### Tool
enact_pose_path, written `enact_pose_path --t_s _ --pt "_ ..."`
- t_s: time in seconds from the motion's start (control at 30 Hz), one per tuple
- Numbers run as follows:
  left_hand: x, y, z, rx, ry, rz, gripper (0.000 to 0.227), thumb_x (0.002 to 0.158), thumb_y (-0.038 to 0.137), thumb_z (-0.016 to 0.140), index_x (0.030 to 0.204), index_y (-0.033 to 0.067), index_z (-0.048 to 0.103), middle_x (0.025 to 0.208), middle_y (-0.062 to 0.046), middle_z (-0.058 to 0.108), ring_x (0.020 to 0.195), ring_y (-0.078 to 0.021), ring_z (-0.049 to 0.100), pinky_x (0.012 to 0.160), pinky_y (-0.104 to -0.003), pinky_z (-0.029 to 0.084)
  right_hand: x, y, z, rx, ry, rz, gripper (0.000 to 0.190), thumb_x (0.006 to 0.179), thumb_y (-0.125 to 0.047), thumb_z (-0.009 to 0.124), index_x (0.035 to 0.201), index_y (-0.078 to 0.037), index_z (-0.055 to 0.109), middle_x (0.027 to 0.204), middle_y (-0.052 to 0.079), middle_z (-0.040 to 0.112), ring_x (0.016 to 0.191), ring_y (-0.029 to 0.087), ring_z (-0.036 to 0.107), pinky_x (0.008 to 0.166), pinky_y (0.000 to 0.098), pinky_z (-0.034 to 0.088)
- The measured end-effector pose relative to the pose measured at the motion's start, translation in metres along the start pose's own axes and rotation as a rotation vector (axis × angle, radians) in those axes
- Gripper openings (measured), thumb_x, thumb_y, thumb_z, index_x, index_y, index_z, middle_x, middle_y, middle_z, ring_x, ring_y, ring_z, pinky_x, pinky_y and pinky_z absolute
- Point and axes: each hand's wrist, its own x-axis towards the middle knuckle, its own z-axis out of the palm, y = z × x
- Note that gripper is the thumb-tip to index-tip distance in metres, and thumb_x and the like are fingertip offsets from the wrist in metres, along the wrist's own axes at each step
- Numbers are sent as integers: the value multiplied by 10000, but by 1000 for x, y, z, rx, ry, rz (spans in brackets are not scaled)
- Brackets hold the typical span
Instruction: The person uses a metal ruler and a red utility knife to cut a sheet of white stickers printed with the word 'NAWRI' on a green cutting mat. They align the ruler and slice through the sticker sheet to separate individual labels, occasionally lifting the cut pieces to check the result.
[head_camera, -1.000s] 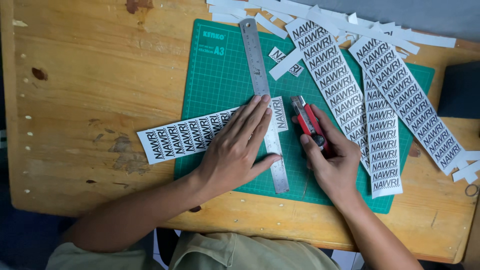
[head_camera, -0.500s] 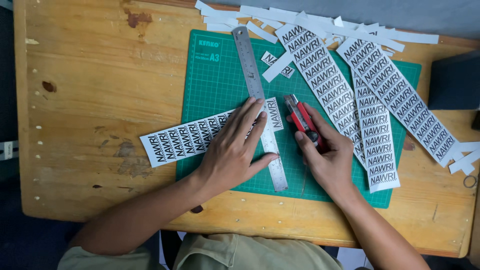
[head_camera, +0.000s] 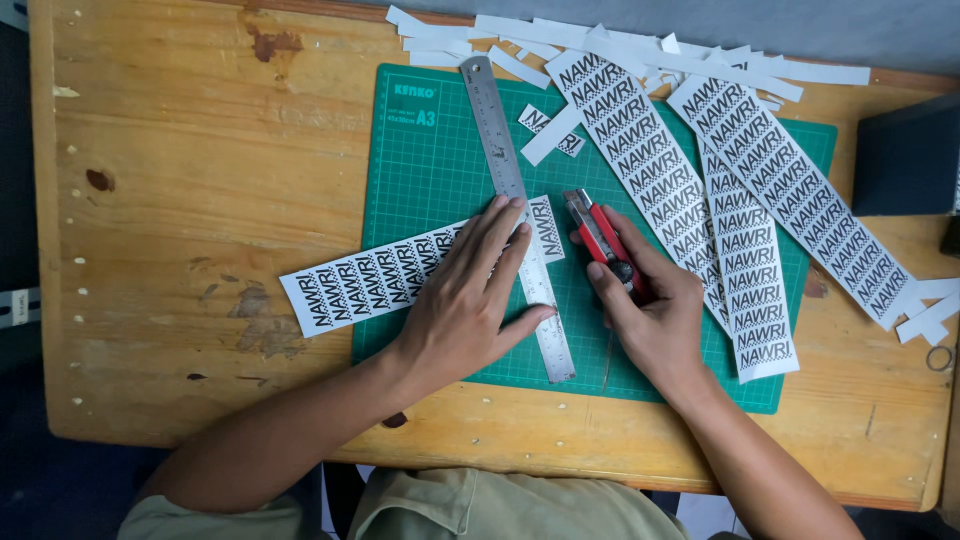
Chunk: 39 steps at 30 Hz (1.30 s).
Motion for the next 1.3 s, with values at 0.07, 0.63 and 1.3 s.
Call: enact_pose_path --t_s 0.07,0.63,1.3 --pt "1 0 -1 8 9 6 812 1102 461 870 1581 -118 564 1749 -289 443 1658 -470 459 1381 -586 455 0 -1 0 7 -1 7 581 1092 -126 705 1657 -42 600 1282 34 843 560 56 474 547 205 504" --pt "2 1 0 174 -3 39 799 1088 545 823 1522 -101 641 1723 -318 495 1637 -449 473 1346 -559 456 2 -4 4 -374 -128 -220 624 1103 -132 676 1700 -26 527 1484 205 764 1267 282 774 1026 360 547" --pt "1 -4 9 127 137 59 777 914 513 877 1376 -87 700 1542 -284 628 1437 -450 609 1112 -572 510 8 -20 27 -1064 -85 -345 639 1040 -184 659 1673 -117 608 871 182 779 761 551 781 555 682 600"
